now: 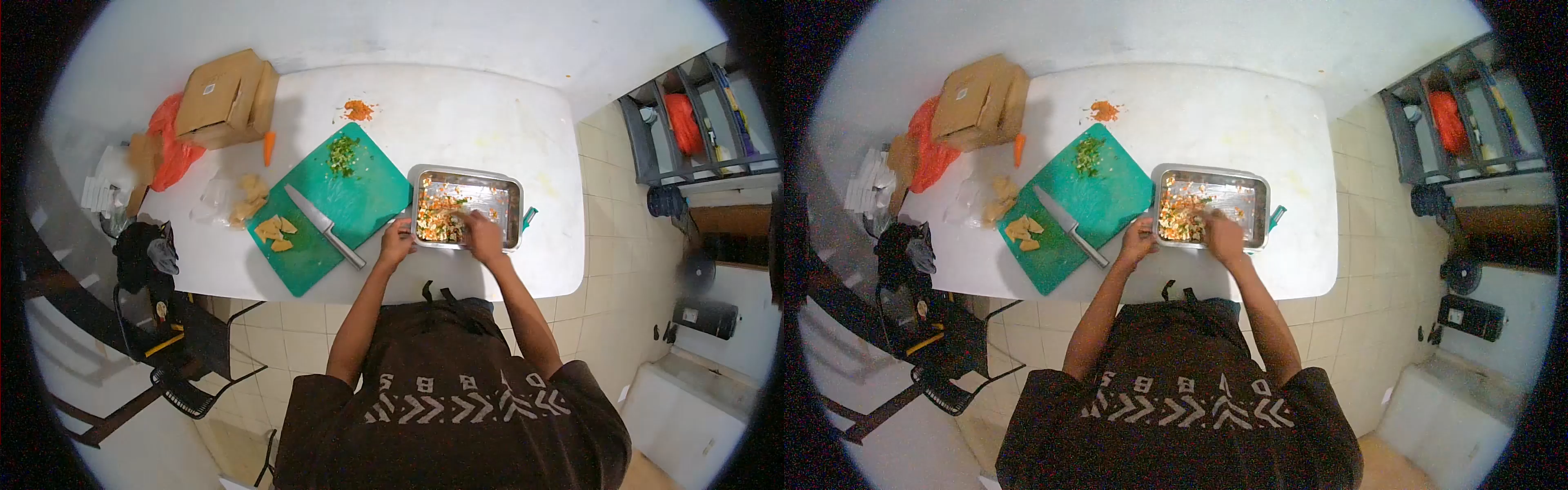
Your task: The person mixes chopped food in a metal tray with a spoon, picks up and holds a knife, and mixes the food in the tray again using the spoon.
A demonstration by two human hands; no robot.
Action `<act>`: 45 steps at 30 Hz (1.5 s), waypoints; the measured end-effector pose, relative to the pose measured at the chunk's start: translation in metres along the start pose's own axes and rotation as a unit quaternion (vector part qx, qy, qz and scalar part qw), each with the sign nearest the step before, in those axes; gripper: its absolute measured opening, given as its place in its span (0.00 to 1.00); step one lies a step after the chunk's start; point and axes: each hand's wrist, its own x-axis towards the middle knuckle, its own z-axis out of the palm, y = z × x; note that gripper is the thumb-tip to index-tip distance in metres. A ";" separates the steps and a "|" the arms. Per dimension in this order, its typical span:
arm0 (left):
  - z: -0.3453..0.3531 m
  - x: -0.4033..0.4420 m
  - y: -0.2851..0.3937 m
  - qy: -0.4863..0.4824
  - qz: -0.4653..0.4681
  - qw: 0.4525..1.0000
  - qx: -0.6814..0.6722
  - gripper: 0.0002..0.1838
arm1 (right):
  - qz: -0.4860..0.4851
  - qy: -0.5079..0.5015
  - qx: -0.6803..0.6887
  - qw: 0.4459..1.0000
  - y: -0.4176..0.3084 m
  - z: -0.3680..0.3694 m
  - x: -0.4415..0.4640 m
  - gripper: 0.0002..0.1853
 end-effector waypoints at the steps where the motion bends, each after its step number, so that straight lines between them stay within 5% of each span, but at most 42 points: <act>1: 0.002 -0.001 0.007 0.017 0.006 1.000 0.024 0.24 | -0.043 -0.027 -0.027 0.998 0.000 0.017 0.001 0.18; 6: -0.007 -0.007 0.010 0.028 0.024 0.998 0.060 0.20 | 0.021 -0.104 -0.063 0.992 0.008 -0.007 -0.001 0.19; 13: 0.004 -0.008 0.009 -0.061 -0.004 0.993 0.102 0.15 | 0.133 0.013 -0.024 0.991 0.032 0.008 0.012 0.18; 18: 0.009 -0.007 0.013 -0.057 0.008 0.992 0.112 0.13 | 0.011 -0.115 -0.039 0.993 0.013 0.027 0.015 0.19; 21: 0.012 -0.019 0.017 -0.037 0.001 0.985 0.171 0.13 | 0.052 -0.166 -0.012 0.985 0.018 -0.017 0.007 0.18; 27: 0.019 -0.010 0.008 -0.003 0.042 0.970 0.238 0.13 | 0.165 -0.003 0.023 0.986 0.071 -0.015 -0.018 0.17; 29: 0.015 0.000 -0.006 -0.009 0.057 0.964 0.259 0.16 | 0.179 -0.114 -0.046 0.976 0.052 -0.017 -0.020 0.18; 31: 0.012 -0.010 0.012 -0.022 0.015 0.981 0.192 0.17 | 0.065 -0.109 -0.018 0.992 0.042 0.003 -0.023 0.17; 35: -0.001 -0.024 0.020 -0.092 -0.022 0.996 0.007 0.23 | 0.040 -0.183 0.042 0.981 0.024 0.002 -0.013 0.20; 38: -0.007 -0.018 0.006 -0.146 -0.039 0.988 -0.024 0.24 | 0.057 -0.053 0.065 0.995 0.015 0.006 -0.004 0.19; 41: -0.005 -0.013 0.000 -0.121 -0.040 0.992 -0.008 0.27 | 0.025 -0.147 -0.079 0.986 0.002 0.003 -0.006 0.17; 45: -0.006 -0.019 0.011 -0.107 -0.038 0.993 0.026 0.30 | 0.037 -0.062 -0.048 0.996 0.009 -0.014 -0.004 0.17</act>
